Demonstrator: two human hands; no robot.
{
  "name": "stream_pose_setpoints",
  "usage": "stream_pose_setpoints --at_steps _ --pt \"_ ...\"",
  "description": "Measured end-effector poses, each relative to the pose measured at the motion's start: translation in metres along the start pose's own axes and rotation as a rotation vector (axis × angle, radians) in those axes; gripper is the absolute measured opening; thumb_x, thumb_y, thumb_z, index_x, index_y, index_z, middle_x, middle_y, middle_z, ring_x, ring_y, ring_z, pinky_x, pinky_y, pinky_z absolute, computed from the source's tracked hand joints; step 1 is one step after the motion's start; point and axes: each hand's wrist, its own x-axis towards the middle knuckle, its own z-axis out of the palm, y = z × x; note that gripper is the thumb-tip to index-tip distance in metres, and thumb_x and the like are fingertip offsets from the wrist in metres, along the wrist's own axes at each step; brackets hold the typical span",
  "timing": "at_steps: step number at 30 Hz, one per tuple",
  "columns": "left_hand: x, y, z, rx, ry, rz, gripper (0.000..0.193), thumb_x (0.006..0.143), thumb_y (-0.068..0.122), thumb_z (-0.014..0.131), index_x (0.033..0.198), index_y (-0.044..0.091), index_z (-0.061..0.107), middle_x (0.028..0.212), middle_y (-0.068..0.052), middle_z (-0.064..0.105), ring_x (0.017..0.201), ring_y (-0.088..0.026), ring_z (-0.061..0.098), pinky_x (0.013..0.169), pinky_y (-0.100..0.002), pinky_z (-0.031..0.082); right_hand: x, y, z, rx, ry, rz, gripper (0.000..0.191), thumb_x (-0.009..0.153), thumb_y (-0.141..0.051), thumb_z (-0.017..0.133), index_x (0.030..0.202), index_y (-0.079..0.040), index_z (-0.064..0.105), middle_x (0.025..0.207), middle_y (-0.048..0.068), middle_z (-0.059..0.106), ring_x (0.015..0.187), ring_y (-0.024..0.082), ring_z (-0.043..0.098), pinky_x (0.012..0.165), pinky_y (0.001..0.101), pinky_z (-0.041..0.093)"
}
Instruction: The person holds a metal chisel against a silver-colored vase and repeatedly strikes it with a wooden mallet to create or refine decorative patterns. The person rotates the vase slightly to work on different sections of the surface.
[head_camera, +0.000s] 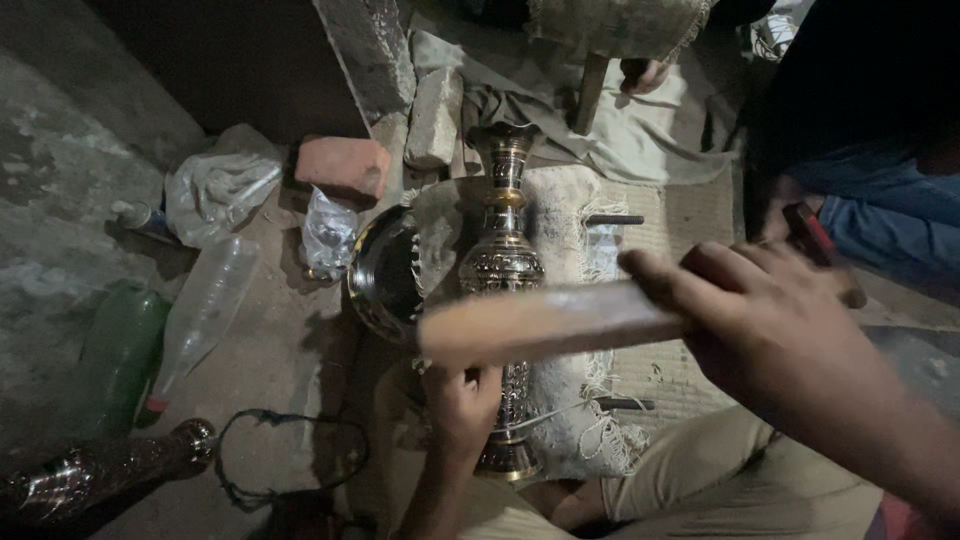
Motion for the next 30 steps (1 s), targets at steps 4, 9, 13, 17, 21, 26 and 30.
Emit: stream_pose_setpoints --at_steps 4,9,13,17,21,26,30 --pt "-0.002 -0.002 -0.001 -0.06 0.0 0.125 0.025 0.094 0.004 0.074 0.117 -0.001 0.065 0.11 -0.015 0.073 0.097 -0.024 0.073 0.078 -0.036 0.06 0.002 0.002 0.005 -0.126 0.138 -0.046 0.071 0.092 -0.02 0.06 0.156 -0.039 0.038 0.108 0.005 0.066 0.092 0.023 0.062 0.092 0.0441 0.051" --pt "-0.003 -0.008 0.0 -0.034 -0.083 -0.073 0.023 0.093 0.005 0.073 0.114 0.0 0.066 0.104 -0.012 0.074 0.088 -0.021 0.074 0.07 -0.033 0.062 0.005 0.004 0.01 0.083 0.113 -0.044 0.071 0.089 -0.025 0.066 0.156 -0.035 0.045 0.108 0.004 0.068 0.088 0.021 0.064 0.087 0.0411 0.053" --pt "-0.004 -0.009 -0.003 -0.039 -0.061 -0.02 0.016 0.093 0.006 0.075 0.106 0.001 0.067 0.095 -0.01 0.073 0.08 -0.018 0.073 0.065 -0.032 0.059 0.005 0.007 0.009 -0.131 -0.001 -0.046 0.079 0.091 -0.023 0.063 0.163 -0.044 0.039 0.107 0.0 0.067 0.092 0.019 0.063 0.096 0.0413 0.051" --pt "-0.001 -0.005 -0.005 -0.14 -0.046 -0.029 0.015 0.095 0.008 0.071 0.108 0.002 0.066 0.091 -0.007 0.075 0.077 -0.014 0.074 0.063 -0.028 0.059 0.005 0.006 0.005 -0.077 0.138 -0.07 0.074 0.088 -0.026 0.065 0.158 -0.036 0.041 0.107 0.002 0.067 0.089 0.02 0.064 0.092 0.0434 0.052" --pt "0.0 0.001 -0.007 -0.085 -0.095 -0.111 0.011 0.094 0.009 0.075 0.103 0.005 0.069 0.088 -0.007 0.075 0.073 -0.014 0.072 0.062 -0.028 0.057 0.002 0.004 0.0 -0.08 0.148 -0.052 0.077 0.086 -0.03 0.068 0.158 -0.037 0.04 0.116 0.004 0.067 0.093 0.023 0.064 0.085 0.0422 0.051" --pt "0.003 0.003 -0.008 0.01 0.008 0.125 0.018 0.094 0.01 0.076 0.108 0.003 0.067 0.098 -0.01 0.074 0.084 -0.018 0.073 0.068 -0.031 0.056 0.003 0.004 0.003 -0.177 0.08 -0.022 0.09 0.08 -0.03 0.072 0.162 -0.038 0.035 0.116 0.0 0.066 0.101 0.021 0.066 0.095 0.04 0.052" --pt "0.005 0.004 -0.01 -0.052 -0.087 -0.089 0.015 0.094 0.009 0.074 0.108 0.004 0.069 0.098 -0.009 0.076 0.084 -0.018 0.075 0.07 -0.032 0.06 0.007 0.004 0.004 -0.123 0.104 -0.019 0.096 0.074 -0.034 0.074 0.163 -0.041 0.038 0.117 0.0 0.068 0.1 0.02 0.067 0.096 0.038 0.053"
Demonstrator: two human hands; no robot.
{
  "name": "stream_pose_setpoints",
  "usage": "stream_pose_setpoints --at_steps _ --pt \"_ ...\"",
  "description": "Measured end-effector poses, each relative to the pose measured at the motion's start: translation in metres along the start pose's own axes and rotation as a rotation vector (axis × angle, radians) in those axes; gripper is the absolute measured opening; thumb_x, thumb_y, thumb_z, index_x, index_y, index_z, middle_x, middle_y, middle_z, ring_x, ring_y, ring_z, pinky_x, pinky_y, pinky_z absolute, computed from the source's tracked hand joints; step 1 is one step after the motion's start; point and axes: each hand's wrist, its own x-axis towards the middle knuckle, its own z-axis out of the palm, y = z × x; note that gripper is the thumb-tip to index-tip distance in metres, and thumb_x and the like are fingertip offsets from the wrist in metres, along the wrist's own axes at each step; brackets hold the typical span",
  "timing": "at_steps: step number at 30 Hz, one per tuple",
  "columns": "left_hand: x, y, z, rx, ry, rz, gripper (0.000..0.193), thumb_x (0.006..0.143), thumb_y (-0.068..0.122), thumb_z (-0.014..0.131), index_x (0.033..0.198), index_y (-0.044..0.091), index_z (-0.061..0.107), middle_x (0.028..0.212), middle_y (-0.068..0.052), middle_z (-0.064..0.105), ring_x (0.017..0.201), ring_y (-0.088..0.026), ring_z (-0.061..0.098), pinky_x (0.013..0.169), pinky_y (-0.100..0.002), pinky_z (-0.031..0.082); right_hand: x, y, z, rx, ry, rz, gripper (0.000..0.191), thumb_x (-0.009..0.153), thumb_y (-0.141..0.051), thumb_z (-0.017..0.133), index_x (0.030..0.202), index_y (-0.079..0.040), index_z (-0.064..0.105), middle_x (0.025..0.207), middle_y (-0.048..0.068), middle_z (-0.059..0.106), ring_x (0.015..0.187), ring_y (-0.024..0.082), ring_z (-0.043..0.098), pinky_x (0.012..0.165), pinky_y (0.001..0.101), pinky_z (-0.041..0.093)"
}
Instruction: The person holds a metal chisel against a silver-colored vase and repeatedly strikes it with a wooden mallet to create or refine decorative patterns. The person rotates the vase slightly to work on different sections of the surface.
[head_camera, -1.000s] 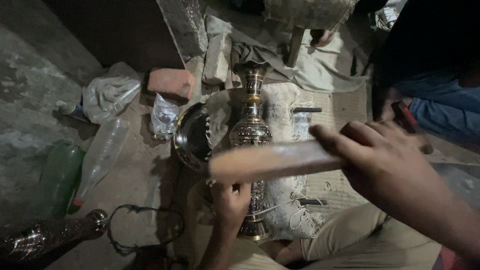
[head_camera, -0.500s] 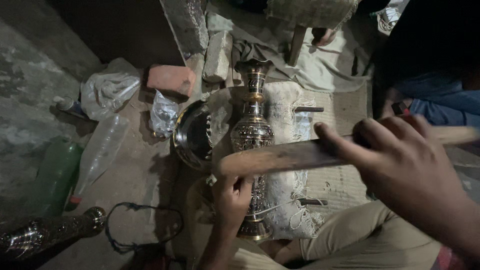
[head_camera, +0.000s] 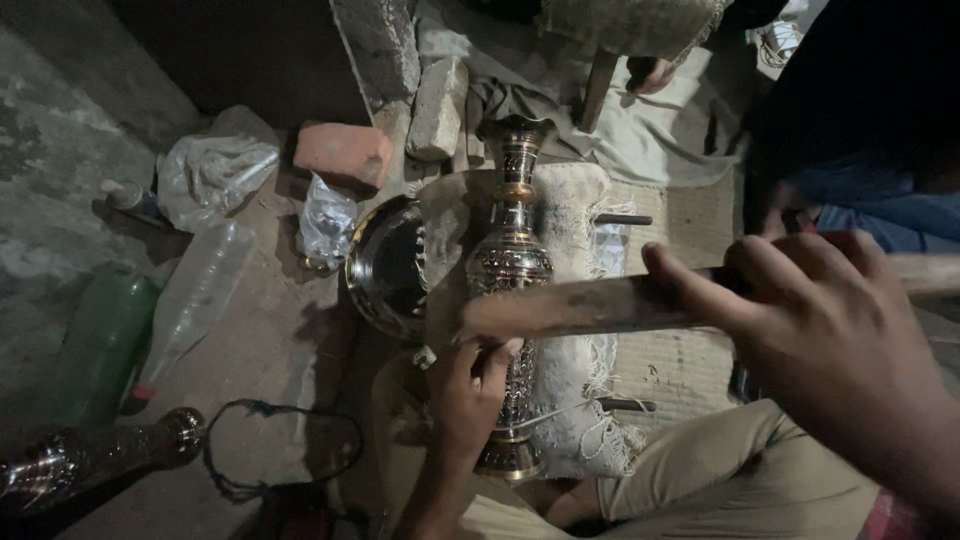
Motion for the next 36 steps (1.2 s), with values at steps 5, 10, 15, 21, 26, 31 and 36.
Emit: stream_pose_setpoints --at_steps 5,10,15,21,26,31,36 --pt "-0.001 0.003 0.002 -0.136 0.026 0.096 0.015 0.098 0.008 0.073 0.112 0.003 0.07 0.109 -0.011 0.077 0.102 -0.021 0.075 0.085 -0.034 0.062 0.002 -0.002 -0.013 -0.098 -0.139 0.059 0.076 0.091 -0.034 0.069 0.158 -0.044 0.036 0.111 0.0 0.069 0.095 0.017 0.067 0.094 0.0383 0.055" --pt "0.0 -0.001 0.005 -0.23 0.051 -0.054 0.016 0.1 0.012 0.07 0.114 0.004 0.068 0.103 -0.009 0.079 0.094 -0.018 0.075 0.083 -0.03 0.061 0.01 0.001 -0.02 0.002 -0.156 0.108 0.077 0.093 -0.042 0.067 0.164 -0.036 0.038 0.106 0.0 0.07 0.094 0.017 0.069 0.087 0.0353 0.057" --pt "-0.002 -0.001 0.002 -0.099 -0.02 -0.238 0.019 0.099 0.015 0.072 0.115 0.006 0.068 0.1 -0.01 0.077 0.092 -0.019 0.074 0.08 -0.032 0.059 0.019 -0.002 -0.015 -0.028 0.049 0.016 0.071 0.088 -0.039 0.067 0.156 -0.038 0.047 0.109 0.003 0.072 0.091 0.021 0.071 0.088 0.0396 0.056" --pt "0.002 0.001 0.001 -0.159 0.043 -0.204 0.024 0.096 0.016 0.07 0.119 0.008 0.066 0.106 -0.007 0.079 0.094 -0.015 0.076 0.073 -0.029 0.061 0.005 -0.004 -0.023 -0.365 0.033 0.051 0.072 0.089 -0.037 0.06 0.157 -0.043 0.037 0.11 0.001 0.071 0.097 0.02 0.071 0.095 0.0412 0.055" --pt "0.015 -0.001 -0.003 -0.227 0.03 0.171 0.012 0.104 0.013 0.069 0.115 0.009 0.067 0.111 -0.005 0.077 0.098 -0.013 0.076 0.081 -0.026 0.066 0.015 -0.003 0.0 -0.159 -0.129 0.1 0.071 0.097 -0.029 0.058 0.165 -0.031 0.035 0.116 0.005 0.071 0.1 0.02 0.071 0.095 0.0401 0.055" --pt "0.015 0.006 -0.004 -0.242 0.049 0.117 0.017 0.101 0.011 0.072 0.114 0.004 0.063 0.1 -0.005 0.074 0.091 -0.012 0.071 0.081 -0.027 0.058 0.033 0.001 0.019 -0.223 -0.179 0.085 0.074 0.101 -0.018 0.053 0.166 -0.035 0.023 0.126 0.008 0.069 0.104 0.019 0.07 0.098 0.0384 0.056" --pt "0.017 0.002 -0.006 -0.29 -0.016 -0.071 0.016 0.099 0.011 0.07 0.113 0.005 0.067 0.097 -0.006 0.074 0.084 -0.015 0.071 0.073 -0.03 0.058 0.04 0.002 -0.008 0.242 0.145 0.107 0.076 0.085 -0.03 0.063 0.157 -0.028 0.037 0.125 0.011 0.069 0.107 0.024 0.071 0.091 0.041 0.061"
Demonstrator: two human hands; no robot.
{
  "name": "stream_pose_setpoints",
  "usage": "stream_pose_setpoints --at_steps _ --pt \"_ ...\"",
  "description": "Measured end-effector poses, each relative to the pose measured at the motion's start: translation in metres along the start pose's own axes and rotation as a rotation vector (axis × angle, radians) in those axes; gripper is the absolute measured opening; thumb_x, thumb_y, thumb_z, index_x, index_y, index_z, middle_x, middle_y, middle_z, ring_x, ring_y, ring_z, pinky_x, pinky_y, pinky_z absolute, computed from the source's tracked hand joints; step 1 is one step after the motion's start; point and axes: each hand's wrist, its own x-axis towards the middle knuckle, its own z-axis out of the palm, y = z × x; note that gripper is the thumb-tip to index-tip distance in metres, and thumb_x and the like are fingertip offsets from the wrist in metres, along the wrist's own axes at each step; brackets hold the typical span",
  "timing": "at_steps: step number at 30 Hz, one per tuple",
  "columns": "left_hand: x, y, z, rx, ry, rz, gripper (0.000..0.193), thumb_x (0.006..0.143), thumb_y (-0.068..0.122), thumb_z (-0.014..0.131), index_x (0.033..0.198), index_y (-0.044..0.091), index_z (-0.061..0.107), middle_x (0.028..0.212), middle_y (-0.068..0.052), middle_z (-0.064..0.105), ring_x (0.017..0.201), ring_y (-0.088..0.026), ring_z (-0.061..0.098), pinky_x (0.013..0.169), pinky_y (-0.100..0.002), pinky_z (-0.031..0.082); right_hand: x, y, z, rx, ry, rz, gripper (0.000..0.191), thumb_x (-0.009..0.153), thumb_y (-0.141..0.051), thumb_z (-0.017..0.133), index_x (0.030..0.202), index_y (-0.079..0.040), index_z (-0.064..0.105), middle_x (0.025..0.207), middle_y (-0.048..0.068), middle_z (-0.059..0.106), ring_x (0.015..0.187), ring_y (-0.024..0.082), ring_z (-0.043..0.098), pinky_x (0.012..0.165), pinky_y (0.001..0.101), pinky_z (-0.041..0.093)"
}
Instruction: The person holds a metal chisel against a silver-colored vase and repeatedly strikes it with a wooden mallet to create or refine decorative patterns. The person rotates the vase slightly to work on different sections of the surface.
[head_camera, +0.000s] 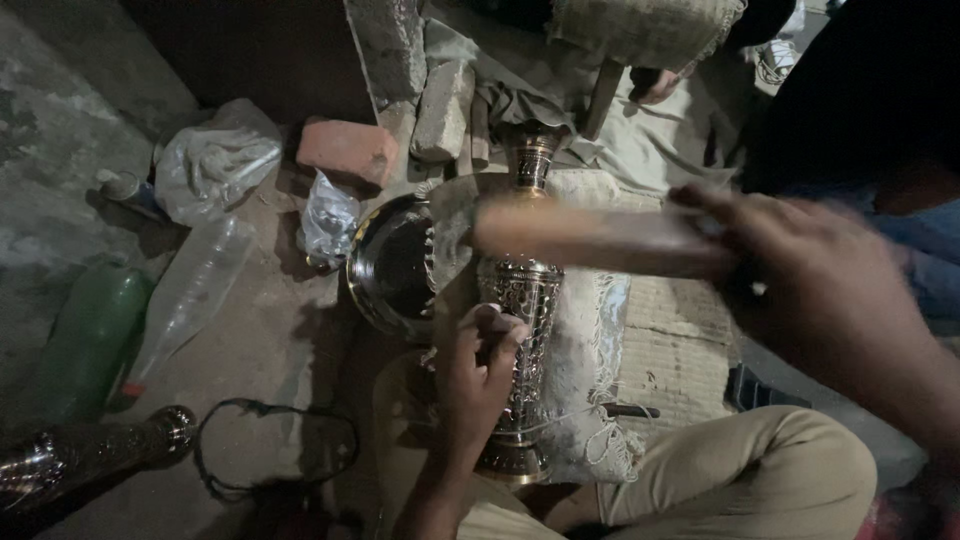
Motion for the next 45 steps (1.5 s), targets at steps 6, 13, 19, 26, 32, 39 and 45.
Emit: stream_pose_setpoints --at_steps 6,13,19,26,32,39,45 --pt "-0.001 -0.009 0.006 0.115 0.062 -0.001 0.022 0.095 0.014 0.074 0.111 0.006 0.063 0.098 -0.006 0.074 0.089 -0.017 0.075 0.076 -0.03 0.065 0.002 -0.021 -0.026 -0.235 -0.376 0.029 0.057 0.101 -0.034 0.059 0.156 -0.04 0.043 0.128 0.003 0.068 0.096 0.017 0.075 0.083 0.0323 0.063" --pt "-0.002 -0.018 0.003 0.047 0.014 0.157 0.027 0.098 0.013 0.072 0.121 0.006 0.059 0.103 -0.007 0.073 0.096 -0.017 0.075 0.083 -0.032 0.066 -0.001 -0.022 -0.03 -0.269 -0.359 0.008 0.06 0.1 -0.035 0.061 0.157 -0.04 0.043 0.12 0.003 0.072 0.094 0.019 0.073 0.093 0.0376 0.059" --pt "-0.005 -0.023 0.003 0.095 0.033 0.136 0.024 0.098 0.013 0.074 0.117 0.007 0.062 0.1 -0.005 0.075 0.092 -0.015 0.076 0.079 -0.03 0.065 -0.004 -0.013 -0.02 -0.248 -0.239 -0.083 0.062 0.097 -0.032 0.062 0.155 -0.041 0.043 0.118 0.004 0.073 0.096 0.022 0.074 0.095 0.0409 0.058" --pt "-0.004 -0.022 0.002 0.023 0.004 0.14 0.02 0.099 0.011 0.073 0.116 0.005 0.064 0.102 -0.006 0.074 0.097 -0.016 0.074 0.086 -0.031 0.064 -0.008 -0.007 -0.013 -0.337 -0.205 -0.108 0.071 0.092 -0.037 0.062 0.157 -0.043 0.036 0.125 0.008 0.071 0.103 0.026 0.074 0.094 0.0425 0.058" --pt "-0.001 -0.017 -0.001 0.144 0.021 0.188 0.024 0.096 0.012 0.074 0.117 0.003 0.066 0.098 -0.007 0.07 0.087 -0.014 0.069 0.073 -0.028 0.06 -0.012 -0.001 -0.011 -0.428 -0.1 -0.176 0.068 0.088 -0.042 0.062 0.153 -0.043 0.043 0.123 0.009 0.072 0.102 0.027 0.074 0.098 0.0439 0.058" --pt "0.001 -0.011 -0.004 0.124 -0.016 0.084 0.016 0.096 0.016 0.076 0.105 0.005 0.069 0.094 -0.006 0.075 0.083 -0.016 0.073 0.072 -0.03 0.059 -0.01 -0.003 -0.009 -0.339 -0.049 -0.171 0.069 0.088 -0.036 0.064 0.155 -0.042 0.048 0.124 0.012 0.073 0.106 0.03 0.074 0.097 0.0437 0.057" --pt "0.005 -0.004 -0.007 0.137 -0.033 0.039 0.014 0.095 0.014 0.076 0.103 0.005 0.07 0.092 -0.007 0.076 0.08 -0.016 0.072 0.071 -0.029 0.057 -0.008 -0.004 -0.009 -0.286 -0.154 -0.112 0.069 0.089 -0.04 0.065 0.156 -0.04 0.046 0.123 0.013 0.072 0.103 0.032 0.075 0.096 0.0441 0.059"
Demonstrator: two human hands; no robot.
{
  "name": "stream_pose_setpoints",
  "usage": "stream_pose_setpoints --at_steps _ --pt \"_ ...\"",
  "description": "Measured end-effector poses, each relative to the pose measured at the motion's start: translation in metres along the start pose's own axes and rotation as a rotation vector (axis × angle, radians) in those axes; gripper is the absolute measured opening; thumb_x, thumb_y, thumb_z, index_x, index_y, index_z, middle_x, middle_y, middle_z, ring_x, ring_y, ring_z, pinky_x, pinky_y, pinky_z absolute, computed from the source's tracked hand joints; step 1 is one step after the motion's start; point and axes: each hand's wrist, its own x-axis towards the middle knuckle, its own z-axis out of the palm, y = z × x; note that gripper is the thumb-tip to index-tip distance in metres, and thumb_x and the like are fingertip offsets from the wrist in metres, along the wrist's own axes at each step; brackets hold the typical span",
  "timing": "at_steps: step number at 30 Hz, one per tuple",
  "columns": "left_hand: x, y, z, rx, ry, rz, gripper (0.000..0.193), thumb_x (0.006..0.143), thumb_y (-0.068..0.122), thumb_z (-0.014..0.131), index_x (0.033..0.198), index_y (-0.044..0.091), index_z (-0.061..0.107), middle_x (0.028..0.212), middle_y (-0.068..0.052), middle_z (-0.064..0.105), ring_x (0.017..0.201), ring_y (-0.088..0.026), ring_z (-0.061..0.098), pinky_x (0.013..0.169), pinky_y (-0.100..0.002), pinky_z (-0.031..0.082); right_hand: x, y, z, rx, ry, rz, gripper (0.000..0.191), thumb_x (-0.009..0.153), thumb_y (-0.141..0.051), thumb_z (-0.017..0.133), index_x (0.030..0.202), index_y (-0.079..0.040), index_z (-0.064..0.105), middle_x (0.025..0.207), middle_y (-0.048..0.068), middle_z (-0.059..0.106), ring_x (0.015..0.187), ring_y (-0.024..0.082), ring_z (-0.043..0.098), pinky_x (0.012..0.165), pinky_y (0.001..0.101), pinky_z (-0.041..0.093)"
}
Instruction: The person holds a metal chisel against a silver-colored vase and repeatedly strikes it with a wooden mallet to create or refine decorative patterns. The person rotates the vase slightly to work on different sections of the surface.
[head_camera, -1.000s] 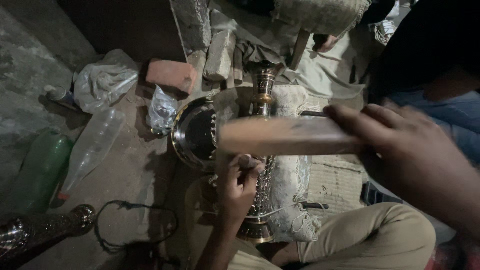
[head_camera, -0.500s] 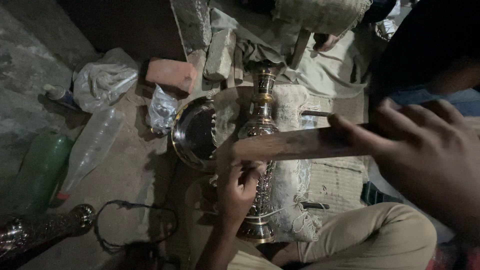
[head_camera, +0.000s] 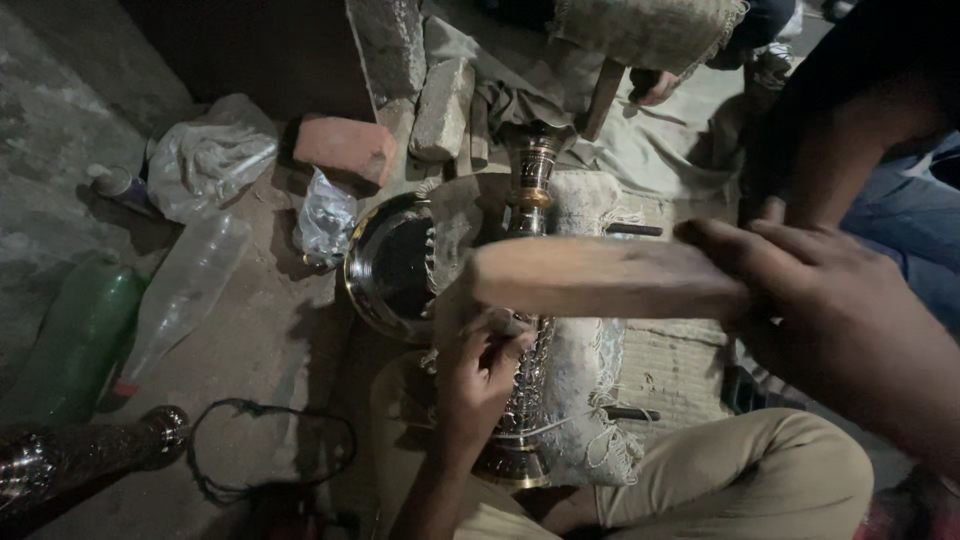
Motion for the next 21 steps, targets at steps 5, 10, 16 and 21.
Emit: stream_pose_setpoints --at_steps 5,10,16,21 --pt "0.001 0.004 -0.003 -0.049 0.014 0.079 0.012 0.097 0.012 0.076 0.103 0.004 0.069 0.097 -0.007 0.077 0.086 -0.016 0.074 0.076 -0.03 0.059 -0.003 0.002 0.008 -0.033 0.094 -0.06 0.069 0.087 -0.042 0.065 0.154 -0.037 0.048 0.123 0.016 0.072 0.1 0.032 0.075 0.099 0.0473 0.06" --pt "0.002 0.005 -0.001 -0.195 -0.012 0.063 0.016 0.098 0.009 0.071 0.113 0.003 0.067 0.102 -0.008 0.075 0.095 -0.016 0.076 0.082 -0.03 0.063 -0.002 0.002 0.012 -0.013 0.233 -0.057 0.078 0.075 -0.049 0.068 0.15 -0.036 0.051 0.13 0.02 0.07 0.1 0.034 0.075 0.086 0.045 0.062" --pt "0.003 0.002 -0.001 -0.133 -0.032 0.095 0.021 0.099 0.003 0.071 0.119 0.005 0.066 0.104 -0.007 0.076 0.095 -0.015 0.076 0.082 -0.027 0.064 0.001 -0.002 -0.002 0.342 -0.136 0.104 0.077 0.086 -0.036 0.074 0.157 -0.038 0.045 0.112 0.003 0.076 0.083 0.017 0.078 0.08 0.0286 0.061" --pt "0.004 -0.001 0.001 -0.188 0.017 0.094 0.029 0.099 0.002 0.066 0.128 0.004 0.06 0.106 -0.008 0.073 0.095 -0.016 0.075 0.08 -0.028 0.066 -0.002 -0.005 -0.01 -0.32 0.095 -0.003 0.063 0.095 -0.025 0.067 0.153 -0.033 0.044 0.103 -0.001 0.076 0.079 0.011 0.072 0.082 0.0304 0.056"
